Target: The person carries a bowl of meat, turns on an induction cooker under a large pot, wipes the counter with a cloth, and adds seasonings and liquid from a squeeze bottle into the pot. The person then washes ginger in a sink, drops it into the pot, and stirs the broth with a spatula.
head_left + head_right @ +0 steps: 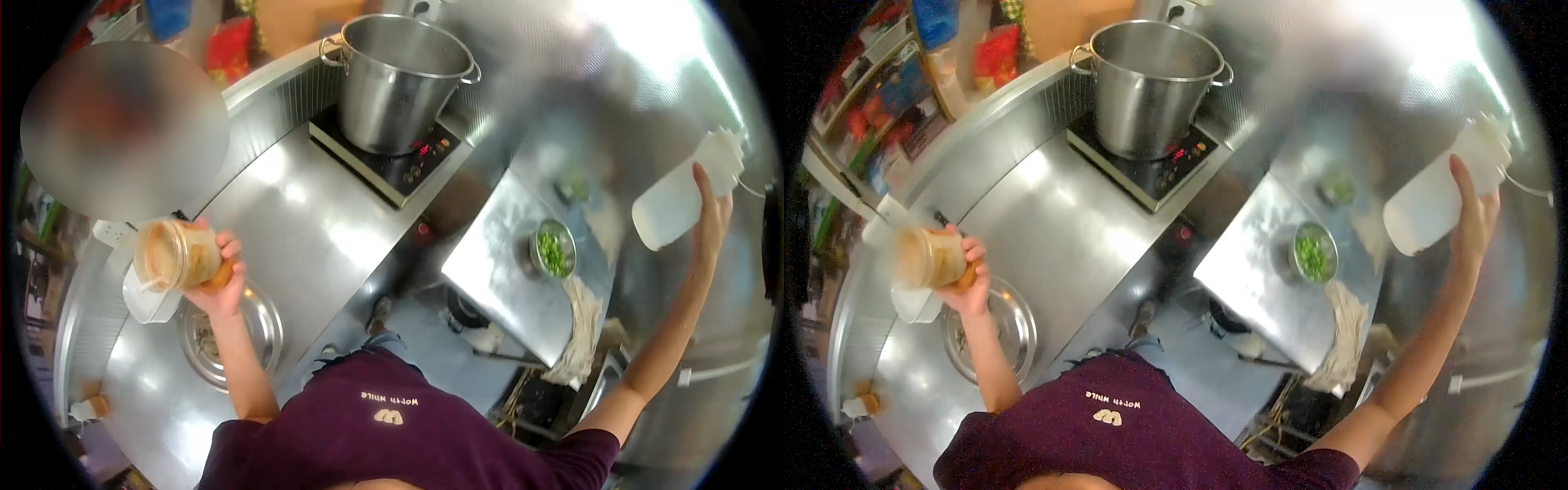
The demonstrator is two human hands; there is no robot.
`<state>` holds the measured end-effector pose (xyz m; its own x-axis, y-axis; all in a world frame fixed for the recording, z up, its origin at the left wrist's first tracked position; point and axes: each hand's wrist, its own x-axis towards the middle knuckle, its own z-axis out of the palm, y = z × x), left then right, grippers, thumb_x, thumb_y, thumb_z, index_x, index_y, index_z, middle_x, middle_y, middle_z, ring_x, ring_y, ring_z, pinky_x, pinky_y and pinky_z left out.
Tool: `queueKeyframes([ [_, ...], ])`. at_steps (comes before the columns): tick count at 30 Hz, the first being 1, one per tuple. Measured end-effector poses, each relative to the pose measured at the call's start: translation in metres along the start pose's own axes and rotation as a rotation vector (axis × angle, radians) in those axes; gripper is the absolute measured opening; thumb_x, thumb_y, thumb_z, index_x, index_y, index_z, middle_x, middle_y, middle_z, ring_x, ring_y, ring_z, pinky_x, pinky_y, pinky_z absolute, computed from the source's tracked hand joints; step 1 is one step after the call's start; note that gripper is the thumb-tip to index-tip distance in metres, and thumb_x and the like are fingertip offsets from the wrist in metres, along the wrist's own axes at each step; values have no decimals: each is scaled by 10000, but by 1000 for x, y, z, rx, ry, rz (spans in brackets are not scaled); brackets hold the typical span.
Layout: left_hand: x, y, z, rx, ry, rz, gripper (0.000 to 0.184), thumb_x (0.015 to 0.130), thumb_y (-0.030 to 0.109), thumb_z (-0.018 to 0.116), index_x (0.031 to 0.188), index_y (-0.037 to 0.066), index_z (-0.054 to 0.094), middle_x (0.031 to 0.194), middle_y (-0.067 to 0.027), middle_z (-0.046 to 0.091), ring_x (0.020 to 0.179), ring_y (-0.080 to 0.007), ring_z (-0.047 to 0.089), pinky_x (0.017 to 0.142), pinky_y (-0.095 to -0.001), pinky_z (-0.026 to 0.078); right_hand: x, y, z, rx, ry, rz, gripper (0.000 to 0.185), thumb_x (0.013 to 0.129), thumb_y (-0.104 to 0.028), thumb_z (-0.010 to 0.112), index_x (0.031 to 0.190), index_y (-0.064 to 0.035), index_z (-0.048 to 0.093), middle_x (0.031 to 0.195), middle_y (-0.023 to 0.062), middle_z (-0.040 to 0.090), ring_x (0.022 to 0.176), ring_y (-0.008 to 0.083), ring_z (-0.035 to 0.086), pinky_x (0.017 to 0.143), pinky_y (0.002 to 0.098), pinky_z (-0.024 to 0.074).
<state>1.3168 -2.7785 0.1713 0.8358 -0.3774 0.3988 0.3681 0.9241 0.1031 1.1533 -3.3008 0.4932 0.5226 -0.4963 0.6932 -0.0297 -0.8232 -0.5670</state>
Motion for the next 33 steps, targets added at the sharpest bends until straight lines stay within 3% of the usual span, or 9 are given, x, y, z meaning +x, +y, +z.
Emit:
queueKeyframes([
  [7,32,-50,-32,82,96,228,746,718,337,669,1325,164,271,1065,-113,346,963,-252,375,811,-423,418,125,56,151,-217,-353,-334,491,687,-165,671,1100,36,497,880,131,614,761,200,600,690,320,466],
  [11,46,-62,-46,139,249,292,739,725,291,682,1315,164,256,1051,-109,354,963,-259,387,805,-409,424,172,76,232,-383,-429,-478,614,649,-165,672,1162,48,410,870,221,607,787,327,613,696,384,466],
  [14,72,-66,-63,163,251,279,750,726,283,683,1321,164,242,1049,-110,358,956,-259,387,809,-405,422,192,100,291,-448,-451,-629,582,658,-159,660,1155,7,407,876,227,604,804,370,594,704,408,458],
  [15,81,-68,-74,156,229,284,744,732,280,675,1323,161,240,1050,-116,358,942,-258,385,830,-420,419,189,94,305,-469,-543,-503,537,650,-147,653,1122,-45,419,915,216,592,863,391,564,731,426,444],
  [18,115,-68,-97,132,213,247,725,726,273,680,1303,153,257,1043,-120,356,922,-255,381,846,-436,415,199,106,342,-608,-569,-737,504,628,-112,659,1077,-81,431,946,187,584,892,380,553,744,431,439],
  [19,126,-70,-103,108,228,232,727,723,273,684,1300,150,258,1041,-122,355,922,-253,381,850,-439,413,201,103,354,-633,-670,-693,518,606,-69,664,1068,-69,430,985,153,568,945,352,536,776,410,437],
  [22,160,-68,-110,82,263,178,732,719,273,695,1294,139,262,1035,-126,354,928,-253,383,861,-450,409,210,109,392,-711,-731,-961,540,612,-40,652,1106,-18,433,1025,131,555,989,325,515,823,387,422],
  [29,179,-61,-129,101,275,146,727,725,284,692,1290,121,263,1033,-134,347,955,-272,392,881,-490,411,187,101,460,-743,-604,-1574,204,697,-131,574,895,-117,531,805,13,520,835,152,539,788,298,423],
  [33,180,-60,-132,101,282,166,730,727,281,690,1291,110,258,1039,-139,340,955,-274,393,885,-494,409,182,87,480,-798,-623,-1647,220,670,-101,576,883,-100,523,792,24,513,830,155,535,811,303,415],
])
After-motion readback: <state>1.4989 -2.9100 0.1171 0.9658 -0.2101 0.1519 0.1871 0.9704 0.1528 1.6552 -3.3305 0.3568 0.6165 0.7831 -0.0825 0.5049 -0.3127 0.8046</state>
